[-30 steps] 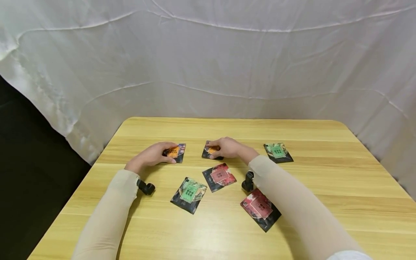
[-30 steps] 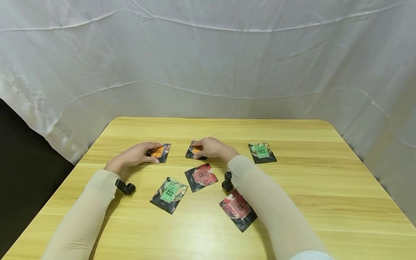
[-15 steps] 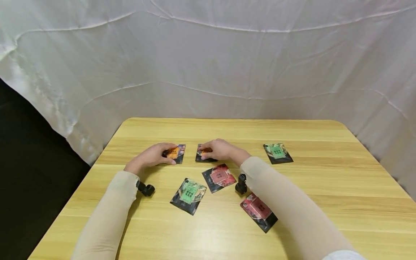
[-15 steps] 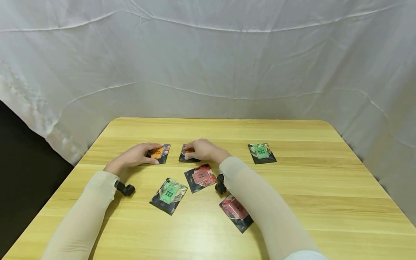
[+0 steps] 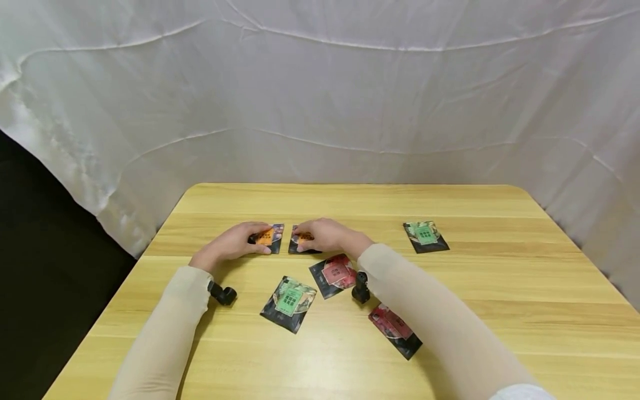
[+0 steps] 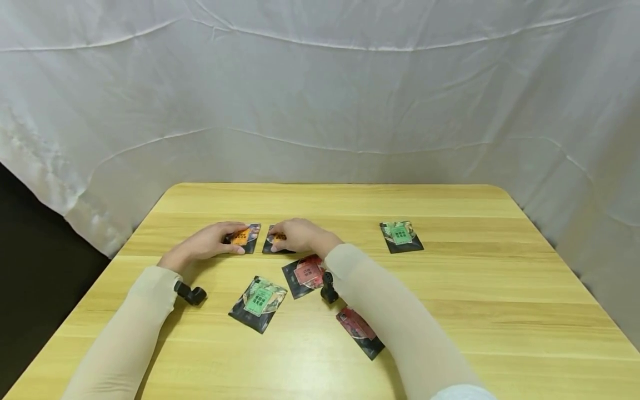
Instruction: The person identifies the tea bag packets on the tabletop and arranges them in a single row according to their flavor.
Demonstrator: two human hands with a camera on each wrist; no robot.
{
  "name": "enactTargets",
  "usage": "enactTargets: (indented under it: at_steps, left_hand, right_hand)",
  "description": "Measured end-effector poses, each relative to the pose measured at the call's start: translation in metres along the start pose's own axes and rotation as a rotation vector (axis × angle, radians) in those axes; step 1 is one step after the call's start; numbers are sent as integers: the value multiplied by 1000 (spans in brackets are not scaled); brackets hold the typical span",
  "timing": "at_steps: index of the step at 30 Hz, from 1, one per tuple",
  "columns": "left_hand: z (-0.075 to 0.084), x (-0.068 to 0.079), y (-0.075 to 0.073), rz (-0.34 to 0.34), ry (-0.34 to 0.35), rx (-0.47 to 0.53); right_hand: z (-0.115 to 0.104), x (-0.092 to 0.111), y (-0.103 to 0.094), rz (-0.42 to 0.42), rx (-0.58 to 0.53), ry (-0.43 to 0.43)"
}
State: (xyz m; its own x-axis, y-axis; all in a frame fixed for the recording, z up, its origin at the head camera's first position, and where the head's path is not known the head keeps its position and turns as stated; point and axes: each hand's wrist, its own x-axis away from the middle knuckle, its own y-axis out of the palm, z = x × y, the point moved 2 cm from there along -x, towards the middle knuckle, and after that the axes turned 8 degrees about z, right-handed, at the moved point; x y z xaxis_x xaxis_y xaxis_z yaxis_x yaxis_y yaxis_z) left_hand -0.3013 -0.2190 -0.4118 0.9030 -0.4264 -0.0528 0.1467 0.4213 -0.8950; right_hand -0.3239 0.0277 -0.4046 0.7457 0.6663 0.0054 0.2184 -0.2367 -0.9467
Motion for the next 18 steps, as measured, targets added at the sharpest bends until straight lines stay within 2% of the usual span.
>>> enactTargets:
  at_steps: [3,11,18]
  left_hand:
    - [0,1,0,5,4,-15]
    - [1,0,0,2,10,-33]
    - [1,0,1,9,23,-28]
  right_hand:
    - [-3,-2,1,8,9,-15]
    - [-8,-5,3,15,12,14]
    - [-13,-9,5,23,5,-40]
